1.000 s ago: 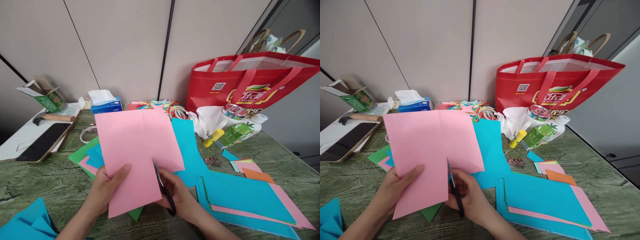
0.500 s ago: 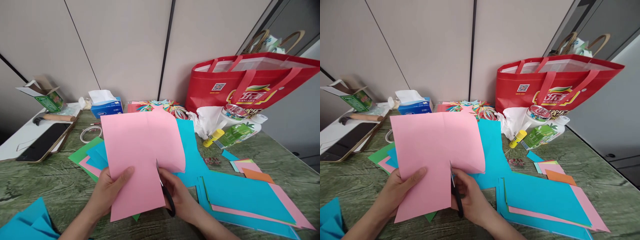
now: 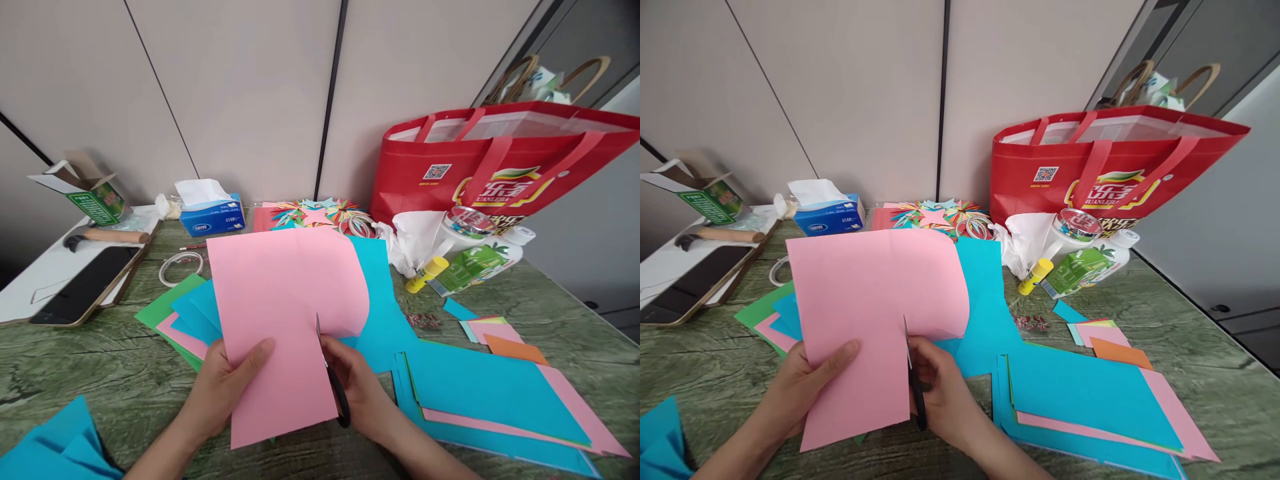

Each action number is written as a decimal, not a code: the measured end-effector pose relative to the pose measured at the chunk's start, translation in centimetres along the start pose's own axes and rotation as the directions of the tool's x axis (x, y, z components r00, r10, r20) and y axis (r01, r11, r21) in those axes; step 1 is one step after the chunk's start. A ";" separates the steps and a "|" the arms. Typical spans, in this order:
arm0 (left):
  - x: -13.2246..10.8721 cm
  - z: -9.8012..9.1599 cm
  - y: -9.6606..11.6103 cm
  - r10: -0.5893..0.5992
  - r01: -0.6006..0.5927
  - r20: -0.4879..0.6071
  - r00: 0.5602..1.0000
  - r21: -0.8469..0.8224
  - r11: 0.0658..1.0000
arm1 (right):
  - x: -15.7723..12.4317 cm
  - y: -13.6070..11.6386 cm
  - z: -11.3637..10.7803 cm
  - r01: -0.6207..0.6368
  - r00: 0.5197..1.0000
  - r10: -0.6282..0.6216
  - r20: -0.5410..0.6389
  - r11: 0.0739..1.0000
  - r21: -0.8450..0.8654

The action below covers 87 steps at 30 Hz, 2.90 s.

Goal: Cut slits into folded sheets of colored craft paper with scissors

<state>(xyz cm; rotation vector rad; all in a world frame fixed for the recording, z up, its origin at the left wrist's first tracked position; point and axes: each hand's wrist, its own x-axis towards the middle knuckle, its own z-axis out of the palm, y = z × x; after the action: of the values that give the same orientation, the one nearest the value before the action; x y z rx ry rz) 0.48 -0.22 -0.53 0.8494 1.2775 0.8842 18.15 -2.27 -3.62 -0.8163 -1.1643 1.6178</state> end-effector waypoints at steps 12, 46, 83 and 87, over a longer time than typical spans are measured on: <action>0.0 0.0 -0.1 -0.010 0.010 0.015 1.000 0.025 1.000 | 0.0 0.1 0.1 -0.004 0.999 0.004 -0.041 1.000 -0.002; -0.1 0.0 0.0 -0.015 0.015 0.021 1.000 0.005 1.000 | 0.2 -0.5 0.8 -0.007 0.989 0.006 -0.151 1.000 -0.008; 0.3 -0.8 0.4 0.011 -0.012 0.006 1.000 0.109 0.994 | 0.1 0.1 0.6 -0.008 0.991 -0.005 -0.131 0.996 -0.093; 0.3 -0.6 0.8 -0.034 0.029 0.067 0.997 0.076 0.997 | 0.2 -0.1 0.6 0.023 0.990 -0.036 -0.138 0.995 -0.101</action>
<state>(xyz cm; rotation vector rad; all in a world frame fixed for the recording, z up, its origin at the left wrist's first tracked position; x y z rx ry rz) -0.10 0.41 -0.02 0.9085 1.2676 0.7800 17.60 -2.28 -3.35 -0.9558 -1.1585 1.4639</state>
